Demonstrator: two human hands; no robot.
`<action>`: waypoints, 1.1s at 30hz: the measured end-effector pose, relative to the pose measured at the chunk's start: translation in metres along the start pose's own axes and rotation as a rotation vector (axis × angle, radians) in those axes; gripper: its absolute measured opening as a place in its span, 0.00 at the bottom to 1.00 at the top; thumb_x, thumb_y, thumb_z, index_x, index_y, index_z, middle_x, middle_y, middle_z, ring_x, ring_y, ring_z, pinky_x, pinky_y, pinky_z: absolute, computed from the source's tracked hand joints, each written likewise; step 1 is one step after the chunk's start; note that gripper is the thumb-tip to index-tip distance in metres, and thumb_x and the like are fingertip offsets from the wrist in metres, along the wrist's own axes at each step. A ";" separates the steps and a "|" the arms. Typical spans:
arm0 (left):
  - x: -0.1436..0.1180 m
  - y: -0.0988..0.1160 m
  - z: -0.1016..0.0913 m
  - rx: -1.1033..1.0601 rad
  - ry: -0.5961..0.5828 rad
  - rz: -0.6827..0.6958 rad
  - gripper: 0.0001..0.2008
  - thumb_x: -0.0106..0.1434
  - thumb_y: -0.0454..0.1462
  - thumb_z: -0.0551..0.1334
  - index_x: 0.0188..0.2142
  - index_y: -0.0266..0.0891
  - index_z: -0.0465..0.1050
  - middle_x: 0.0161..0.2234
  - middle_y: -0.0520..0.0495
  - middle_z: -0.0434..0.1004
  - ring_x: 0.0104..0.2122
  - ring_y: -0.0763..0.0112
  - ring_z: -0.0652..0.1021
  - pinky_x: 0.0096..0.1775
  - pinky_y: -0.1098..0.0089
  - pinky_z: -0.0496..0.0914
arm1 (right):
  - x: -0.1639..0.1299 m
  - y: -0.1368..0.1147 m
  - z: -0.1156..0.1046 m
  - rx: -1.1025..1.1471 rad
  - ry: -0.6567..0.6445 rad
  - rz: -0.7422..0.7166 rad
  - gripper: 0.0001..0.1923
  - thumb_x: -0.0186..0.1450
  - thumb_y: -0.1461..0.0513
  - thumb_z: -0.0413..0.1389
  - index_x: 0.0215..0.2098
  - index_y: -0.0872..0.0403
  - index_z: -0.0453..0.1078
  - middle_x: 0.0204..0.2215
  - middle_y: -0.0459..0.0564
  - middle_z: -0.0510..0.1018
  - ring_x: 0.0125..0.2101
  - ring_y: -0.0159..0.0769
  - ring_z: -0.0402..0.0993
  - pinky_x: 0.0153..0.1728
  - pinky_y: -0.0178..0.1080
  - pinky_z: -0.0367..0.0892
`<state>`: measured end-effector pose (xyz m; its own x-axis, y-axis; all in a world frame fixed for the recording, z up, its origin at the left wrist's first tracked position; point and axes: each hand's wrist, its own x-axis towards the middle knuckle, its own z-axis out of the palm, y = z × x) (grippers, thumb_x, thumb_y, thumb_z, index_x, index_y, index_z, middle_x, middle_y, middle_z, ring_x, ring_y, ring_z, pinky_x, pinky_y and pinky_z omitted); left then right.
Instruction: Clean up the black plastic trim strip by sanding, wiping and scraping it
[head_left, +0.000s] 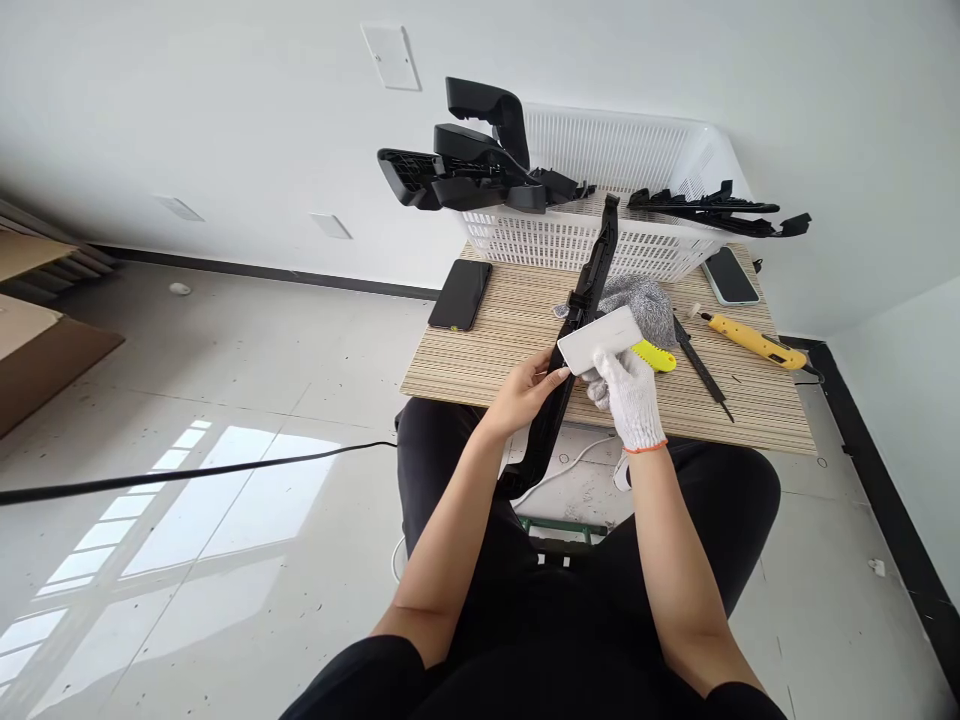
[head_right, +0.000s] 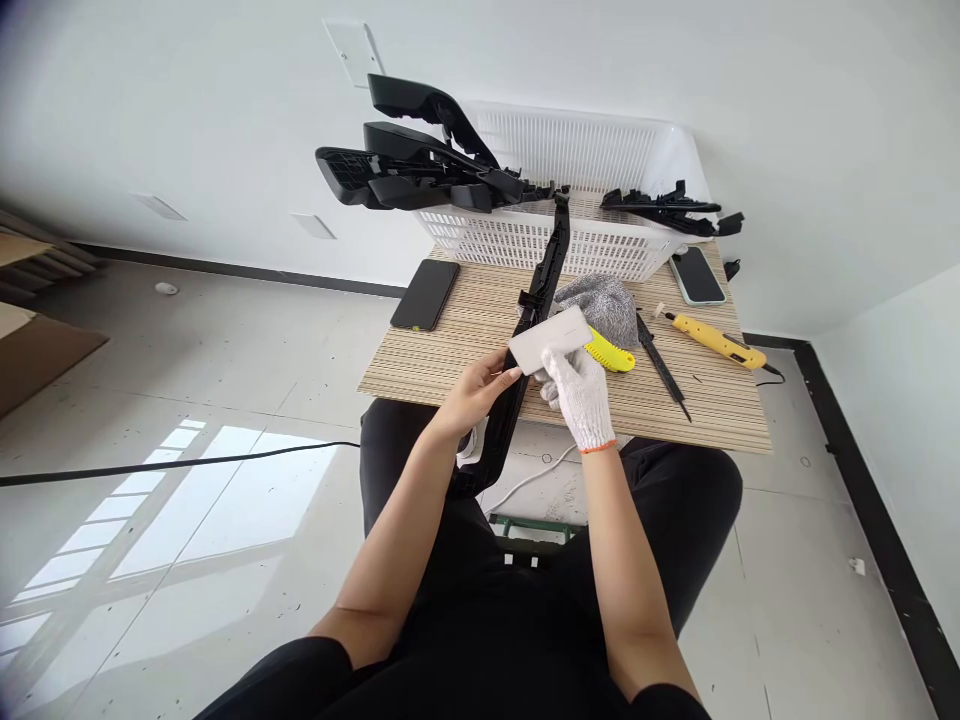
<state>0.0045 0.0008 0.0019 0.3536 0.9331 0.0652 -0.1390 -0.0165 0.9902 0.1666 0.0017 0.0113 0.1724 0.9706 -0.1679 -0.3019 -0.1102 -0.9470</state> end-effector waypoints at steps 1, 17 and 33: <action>0.000 0.000 0.000 0.002 -0.001 0.000 0.23 0.65 0.45 0.63 0.55 0.35 0.70 0.54 0.40 0.77 0.54 0.56 0.77 0.54 0.62 0.72 | 0.000 0.000 0.000 0.010 0.035 -0.016 0.18 0.58 0.50 0.64 0.33 0.54 0.68 0.20 0.43 0.73 0.14 0.21 0.60 0.12 0.25 0.52; 0.000 -0.001 -0.001 0.030 0.006 0.015 0.25 0.65 0.44 0.63 0.58 0.35 0.69 0.58 0.41 0.74 0.57 0.56 0.75 0.57 0.62 0.69 | -0.001 0.001 0.004 0.021 0.137 -0.071 0.17 0.58 0.50 0.63 0.33 0.54 0.67 0.23 0.43 0.75 0.14 0.22 0.64 0.11 0.26 0.55; -0.001 0.000 -0.001 0.047 0.012 0.012 0.25 0.65 0.45 0.63 0.58 0.36 0.69 0.58 0.42 0.75 0.58 0.56 0.74 0.59 0.61 0.67 | -0.004 -0.001 0.007 0.034 0.121 -0.075 0.16 0.58 0.50 0.62 0.34 0.53 0.66 0.23 0.43 0.75 0.14 0.22 0.65 0.11 0.26 0.52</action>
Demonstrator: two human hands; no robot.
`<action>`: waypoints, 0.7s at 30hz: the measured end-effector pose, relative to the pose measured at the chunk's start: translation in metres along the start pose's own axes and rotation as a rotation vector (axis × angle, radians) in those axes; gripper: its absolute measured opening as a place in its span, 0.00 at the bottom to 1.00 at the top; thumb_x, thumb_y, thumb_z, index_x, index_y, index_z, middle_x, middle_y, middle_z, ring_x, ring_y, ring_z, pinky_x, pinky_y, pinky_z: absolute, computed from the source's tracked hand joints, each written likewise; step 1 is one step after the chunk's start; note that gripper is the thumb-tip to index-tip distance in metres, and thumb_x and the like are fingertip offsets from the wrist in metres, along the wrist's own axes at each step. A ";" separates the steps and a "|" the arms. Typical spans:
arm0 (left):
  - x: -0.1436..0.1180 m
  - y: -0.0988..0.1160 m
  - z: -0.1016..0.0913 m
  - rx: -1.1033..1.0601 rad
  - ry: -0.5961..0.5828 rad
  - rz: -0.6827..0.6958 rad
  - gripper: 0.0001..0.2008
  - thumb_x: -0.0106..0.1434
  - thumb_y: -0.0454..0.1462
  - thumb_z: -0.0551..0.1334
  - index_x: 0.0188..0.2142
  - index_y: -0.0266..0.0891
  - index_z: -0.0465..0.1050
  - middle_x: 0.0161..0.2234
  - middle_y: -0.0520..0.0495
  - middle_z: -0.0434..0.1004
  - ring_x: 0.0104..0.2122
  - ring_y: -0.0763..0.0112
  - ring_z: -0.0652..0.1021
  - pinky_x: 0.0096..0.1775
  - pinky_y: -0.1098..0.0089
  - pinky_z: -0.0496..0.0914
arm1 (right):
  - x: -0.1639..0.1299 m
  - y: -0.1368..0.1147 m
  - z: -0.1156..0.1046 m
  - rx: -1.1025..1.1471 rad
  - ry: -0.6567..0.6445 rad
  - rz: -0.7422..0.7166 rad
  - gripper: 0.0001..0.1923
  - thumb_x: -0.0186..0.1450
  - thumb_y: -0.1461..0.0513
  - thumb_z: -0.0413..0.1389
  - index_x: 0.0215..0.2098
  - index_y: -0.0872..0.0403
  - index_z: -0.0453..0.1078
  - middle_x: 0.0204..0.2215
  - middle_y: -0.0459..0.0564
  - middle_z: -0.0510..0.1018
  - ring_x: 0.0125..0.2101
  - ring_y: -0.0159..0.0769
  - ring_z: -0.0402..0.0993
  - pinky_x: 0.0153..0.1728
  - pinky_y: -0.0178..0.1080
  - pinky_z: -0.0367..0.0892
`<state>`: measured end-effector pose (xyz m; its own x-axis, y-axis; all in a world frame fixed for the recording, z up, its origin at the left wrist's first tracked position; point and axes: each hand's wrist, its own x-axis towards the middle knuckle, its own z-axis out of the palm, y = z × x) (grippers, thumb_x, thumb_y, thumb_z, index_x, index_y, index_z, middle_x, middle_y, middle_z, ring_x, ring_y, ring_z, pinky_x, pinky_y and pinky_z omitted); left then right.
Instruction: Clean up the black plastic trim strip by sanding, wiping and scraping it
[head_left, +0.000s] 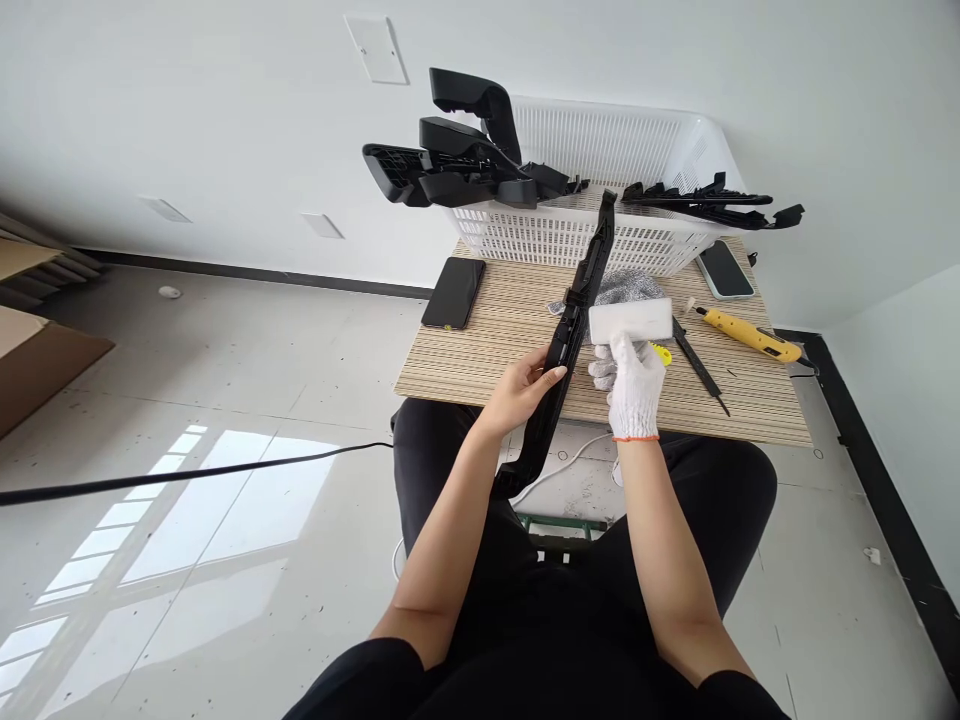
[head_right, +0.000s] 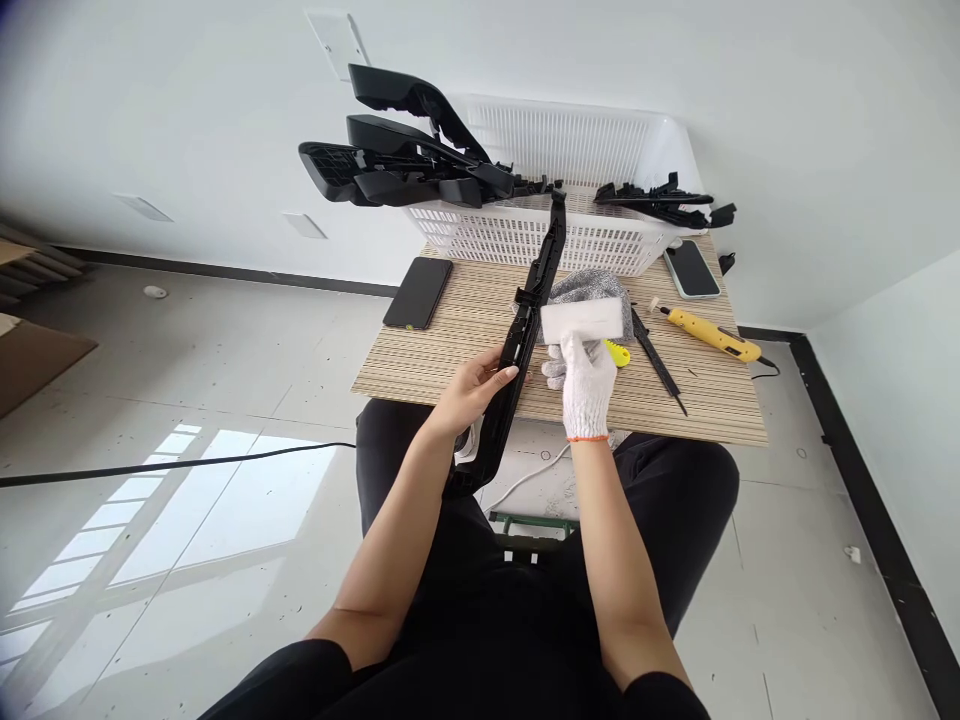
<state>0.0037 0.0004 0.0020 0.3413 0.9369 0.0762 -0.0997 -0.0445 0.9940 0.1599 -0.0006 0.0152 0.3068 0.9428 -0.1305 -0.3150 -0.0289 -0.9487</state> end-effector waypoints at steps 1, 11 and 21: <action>0.000 0.000 0.000 -0.001 -0.003 0.002 0.25 0.65 0.45 0.63 0.58 0.36 0.69 0.58 0.42 0.74 0.58 0.56 0.73 0.59 0.61 0.67 | 0.000 0.000 0.000 -0.007 -0.016 0.007 0.17 0.58 0.50 0.62 0.34 0.52 0.66 0.23 0.43 0.75 0.14 0.23 0.65 0.11 0.26 0.53; 0.000 0.001 0.000 0.008 -0.013 0.026 0.25 0.65 0.46 0.63 0.58 0.36 0.69 0.58 0.42 0.74 0.59 0.57 0.73 0.60 0.61 0.66 | -0.002 -0.001 0.001 -0.007 -0.183 0.074 0.18 0.57 0.51 0.64 0.31 0.51 0.63 0.17 0.38 0.68 0.13 0.21 0.59 0.11 0.26 0.52; 0.000 0.000 -0.002 0.012 -0.013 0.003 0.24 0.65 0.44 0.62 0.57 0.36 0.69 0.57 0.42 0.75 0.57 0.58 0.74 0.58 0.63 0.67 | -0.007 -0.001 -0.009 0.087 -0.148 0.000 0.28 0.56 0.40 0.57 0.45 0.49 0.68 0.27 0.45 0.77 0.15 0.28 0.67 0.11 0.29 0.53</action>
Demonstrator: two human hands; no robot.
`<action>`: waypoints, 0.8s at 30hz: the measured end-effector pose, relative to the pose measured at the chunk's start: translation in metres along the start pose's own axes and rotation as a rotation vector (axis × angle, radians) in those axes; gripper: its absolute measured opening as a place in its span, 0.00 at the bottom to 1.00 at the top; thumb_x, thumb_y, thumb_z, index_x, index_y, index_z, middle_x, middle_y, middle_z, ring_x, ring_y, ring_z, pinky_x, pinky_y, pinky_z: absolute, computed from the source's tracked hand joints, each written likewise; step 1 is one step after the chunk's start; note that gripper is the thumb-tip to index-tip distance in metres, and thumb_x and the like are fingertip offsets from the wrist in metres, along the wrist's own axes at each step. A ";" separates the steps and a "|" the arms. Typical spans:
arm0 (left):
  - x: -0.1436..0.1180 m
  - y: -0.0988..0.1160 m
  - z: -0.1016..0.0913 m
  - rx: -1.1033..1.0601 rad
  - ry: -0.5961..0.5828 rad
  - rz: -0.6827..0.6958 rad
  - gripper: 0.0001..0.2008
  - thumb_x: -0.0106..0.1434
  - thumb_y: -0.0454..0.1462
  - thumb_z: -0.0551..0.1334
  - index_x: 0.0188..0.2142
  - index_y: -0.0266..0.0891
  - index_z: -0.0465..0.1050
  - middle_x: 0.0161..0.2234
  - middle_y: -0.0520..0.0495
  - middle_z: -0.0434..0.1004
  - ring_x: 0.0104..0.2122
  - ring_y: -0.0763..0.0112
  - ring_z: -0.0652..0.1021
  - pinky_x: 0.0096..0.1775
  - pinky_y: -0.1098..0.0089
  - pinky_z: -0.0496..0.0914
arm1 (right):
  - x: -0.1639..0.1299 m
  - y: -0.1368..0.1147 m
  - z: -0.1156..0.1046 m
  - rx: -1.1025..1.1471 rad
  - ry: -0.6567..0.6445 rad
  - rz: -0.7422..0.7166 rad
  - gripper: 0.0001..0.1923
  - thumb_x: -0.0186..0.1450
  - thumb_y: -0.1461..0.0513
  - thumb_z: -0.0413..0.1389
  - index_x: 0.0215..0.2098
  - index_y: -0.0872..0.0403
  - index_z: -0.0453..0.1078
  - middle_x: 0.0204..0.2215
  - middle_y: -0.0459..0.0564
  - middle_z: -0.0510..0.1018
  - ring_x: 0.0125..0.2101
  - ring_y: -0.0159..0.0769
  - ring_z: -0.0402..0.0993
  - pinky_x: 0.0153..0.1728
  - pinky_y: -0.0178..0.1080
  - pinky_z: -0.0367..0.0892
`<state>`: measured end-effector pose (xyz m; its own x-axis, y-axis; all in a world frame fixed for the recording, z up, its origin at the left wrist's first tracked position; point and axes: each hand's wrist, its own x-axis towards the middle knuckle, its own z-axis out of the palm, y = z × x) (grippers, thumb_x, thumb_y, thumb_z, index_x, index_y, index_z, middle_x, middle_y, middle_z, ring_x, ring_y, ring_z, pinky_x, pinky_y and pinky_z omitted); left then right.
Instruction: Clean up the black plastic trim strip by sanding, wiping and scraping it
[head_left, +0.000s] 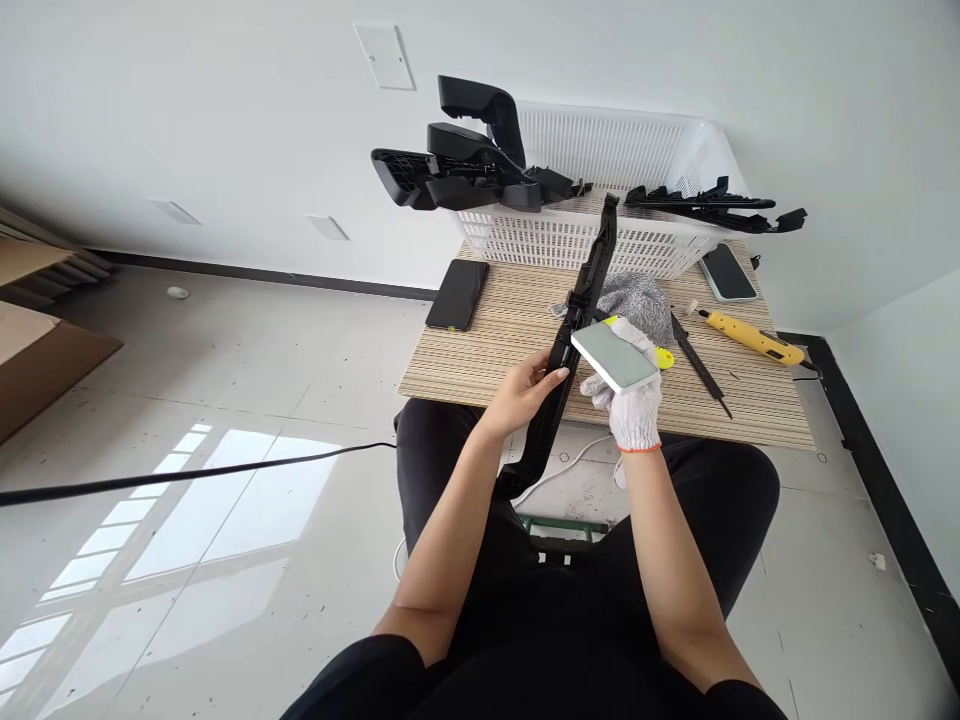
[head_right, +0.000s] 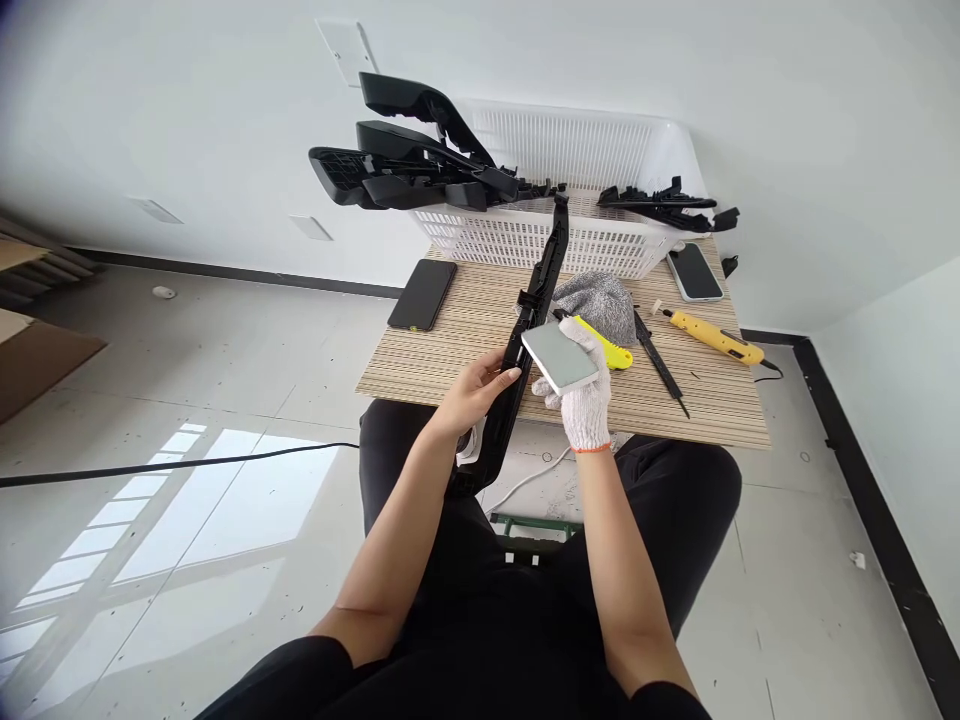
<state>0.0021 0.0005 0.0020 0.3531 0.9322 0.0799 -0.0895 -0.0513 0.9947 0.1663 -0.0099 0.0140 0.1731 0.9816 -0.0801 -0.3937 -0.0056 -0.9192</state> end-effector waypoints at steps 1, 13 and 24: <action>0.000 0.000 0.000 -0.003 0.004 -0.001 0.23 0.65 0.44 0.63 0.57 0.36 0.69 0.57 0.42 0.75 0.57 0.58 0.75 0.58 0.63 0.67 | -0.001 0.000 -0.001 0.026 -0.023 0.001 0.28 0.56 0.40 0.56 0.45 0.49 0.69 0.29 0.46 0.77 0.17 0.29 0.69 0.11 0.29 0.53; 0.000 -0.001 -0.001 -0.002 0.023 0.003 0.24 0.65 0.44 0.63 0.57 0.37 0.70 0.56 0.42 0.76 0.56 0.58 0.76 0.55 0.64 0.70 | -0.002 0.012 0.003 -0.163 0.003 -0.209 0.21 0.63 0.54 0.53 0.54 0.44 0.71 0.49 0.49 0.76 0.32 0.31 0.75 0.20 0.30 0.66; -0.002 -0.002 -0.003 0.088 0.063 0.019 0.21 0.63 0.43 0.64 0.53 0.38 0.74 0.51 0.43 0.80 0.48 0.59 0.79 0.48 0.65 0.72 | -0.001 0.013 0.000 -0.572 -0.084 -0.296 0.26 0.60 0.54 0.62 0.57 0.45 0.69 0.47 0.46 0.76 0.44 0.35 0.72 0.46 0.39 0.71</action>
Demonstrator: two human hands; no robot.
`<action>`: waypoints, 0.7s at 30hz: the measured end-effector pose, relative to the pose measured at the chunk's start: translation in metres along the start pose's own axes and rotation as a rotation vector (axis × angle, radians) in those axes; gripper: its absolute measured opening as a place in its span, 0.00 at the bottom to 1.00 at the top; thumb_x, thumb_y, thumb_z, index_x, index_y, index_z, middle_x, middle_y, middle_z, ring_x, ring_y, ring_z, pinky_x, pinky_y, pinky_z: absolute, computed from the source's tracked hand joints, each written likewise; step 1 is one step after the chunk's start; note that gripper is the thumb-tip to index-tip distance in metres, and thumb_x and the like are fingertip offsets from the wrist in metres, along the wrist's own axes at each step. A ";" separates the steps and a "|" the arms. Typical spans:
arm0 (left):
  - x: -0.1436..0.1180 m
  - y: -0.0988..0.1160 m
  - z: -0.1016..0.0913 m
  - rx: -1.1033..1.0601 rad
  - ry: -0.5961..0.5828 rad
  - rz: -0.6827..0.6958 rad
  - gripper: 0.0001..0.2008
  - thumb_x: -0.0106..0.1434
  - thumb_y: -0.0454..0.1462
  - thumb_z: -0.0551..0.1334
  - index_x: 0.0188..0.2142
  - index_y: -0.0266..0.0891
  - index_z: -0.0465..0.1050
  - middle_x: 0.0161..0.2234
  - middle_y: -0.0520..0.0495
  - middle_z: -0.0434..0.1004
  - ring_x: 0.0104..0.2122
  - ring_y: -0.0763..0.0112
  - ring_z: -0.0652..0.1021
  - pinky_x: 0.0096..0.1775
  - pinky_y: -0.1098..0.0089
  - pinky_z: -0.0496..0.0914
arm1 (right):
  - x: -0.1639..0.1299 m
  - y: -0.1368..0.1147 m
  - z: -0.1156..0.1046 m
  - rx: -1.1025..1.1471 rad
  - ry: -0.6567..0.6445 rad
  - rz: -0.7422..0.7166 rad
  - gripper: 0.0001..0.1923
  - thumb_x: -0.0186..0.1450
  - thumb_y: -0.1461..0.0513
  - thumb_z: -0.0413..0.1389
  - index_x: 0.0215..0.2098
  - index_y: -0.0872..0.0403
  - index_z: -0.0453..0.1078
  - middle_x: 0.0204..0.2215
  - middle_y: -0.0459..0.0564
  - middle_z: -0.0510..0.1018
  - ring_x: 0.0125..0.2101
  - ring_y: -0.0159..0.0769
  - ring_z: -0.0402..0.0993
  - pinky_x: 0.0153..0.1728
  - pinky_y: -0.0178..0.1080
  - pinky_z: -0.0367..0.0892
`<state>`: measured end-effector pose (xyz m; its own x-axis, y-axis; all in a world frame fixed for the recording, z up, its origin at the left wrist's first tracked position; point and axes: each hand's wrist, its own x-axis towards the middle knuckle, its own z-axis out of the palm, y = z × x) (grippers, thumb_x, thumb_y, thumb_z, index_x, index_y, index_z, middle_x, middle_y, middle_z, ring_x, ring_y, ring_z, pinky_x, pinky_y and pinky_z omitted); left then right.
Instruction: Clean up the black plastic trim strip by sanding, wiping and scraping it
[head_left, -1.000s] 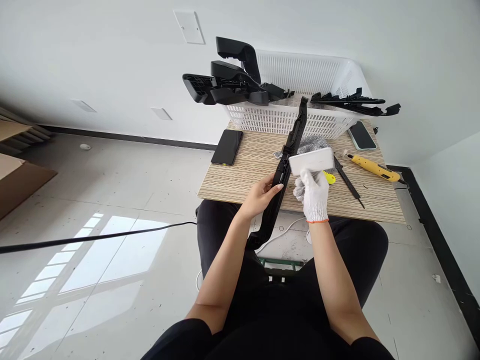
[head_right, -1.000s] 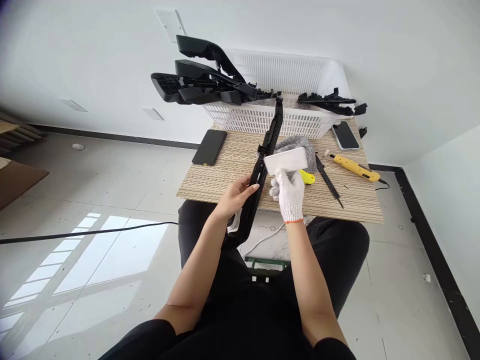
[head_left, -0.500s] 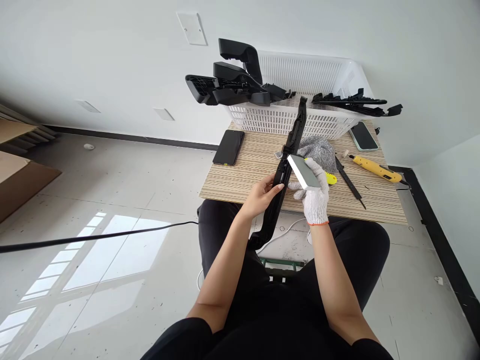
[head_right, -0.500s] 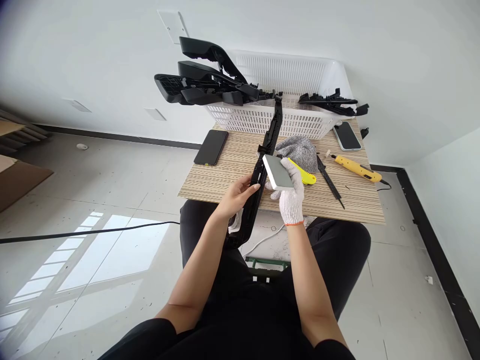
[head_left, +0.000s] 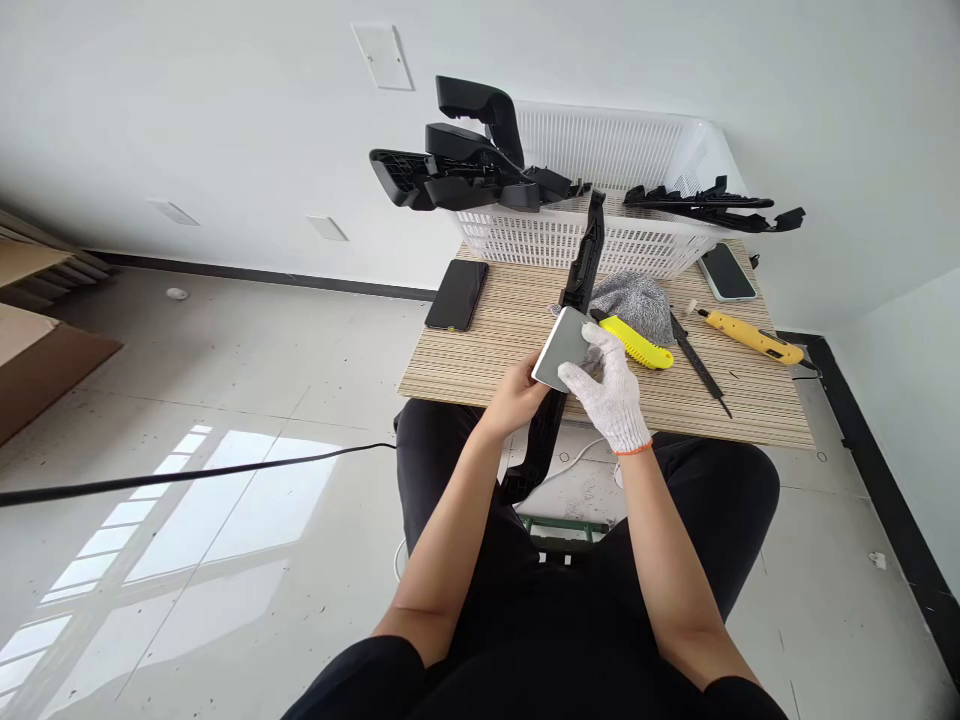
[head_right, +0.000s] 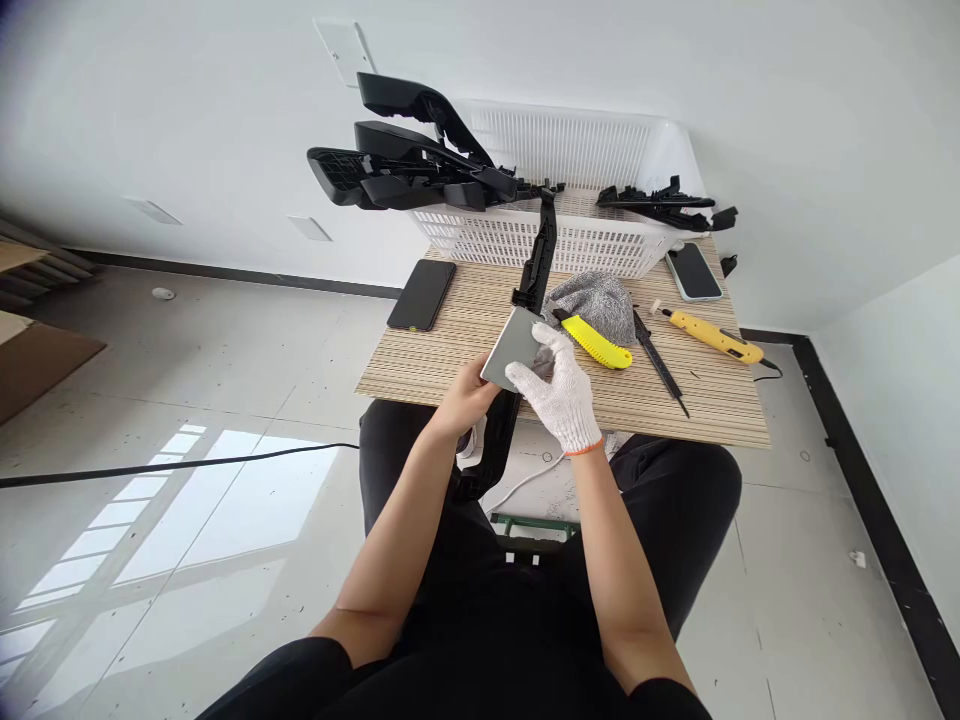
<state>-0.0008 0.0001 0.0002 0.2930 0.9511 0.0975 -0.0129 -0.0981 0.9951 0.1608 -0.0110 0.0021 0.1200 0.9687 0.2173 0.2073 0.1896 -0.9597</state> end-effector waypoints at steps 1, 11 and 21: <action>0.000 0.000 0.000 0.002 0.000 0.002 0.21 0.63 0.43 0.65 0.53 0.38 0.74 0.51 0.43 0.80 0.48 0.59 0.79 0.47 0.65 0.72 | 0.000 0.000 -0.001 -0.019 -0.023 -0.009 0.28 0.59 0.54 0.64 0.57 0.44 0.69 0.45 0.46 0.76 0.42 0.35 0.72 0.48 0.40 0.70; 0.000 -0.002 0.001 -0.082 -0.027 -0.021 0.21 0.60 0.40 0.67 0.52 0.37 0.75 0.51 0.42 0.80 0.48 0.59 0.78 0.48 0.64 0.73 | 0.000 0.002 -0.005 0.018 -0.165 -0.014 0.24 0.63 0.56 0.60 0.57 0.39 0.70 0.53 0.45 0.74 0.42 0.35 0.73 0.47 0.43 0.72; -0.001 -0.005 -0.002 -0.051 -0.047 -0.024 0.20 0.58 0.40 0.68 0.48 0.34 0.75 0.49 0.40 0.80 0.49 0.56 0.78 0.47 0.63 0.74 | -0.006 -0.002 -0.003 -0.016 -0.276 0.021 0.30 0.58 0.58 0.65 0.59 0.39 0.70 0.51 0.43 0.77 0.43 0.37 0.76 0.46 0.43 0.75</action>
<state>-0.0031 0.0005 -0.0047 0.3383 0.9382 0.0738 -0.0535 -0.0591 0.9968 0.1627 -0.0176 0.0037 -0.1443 0.9798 0.1384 0.2234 0.1685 -0.9601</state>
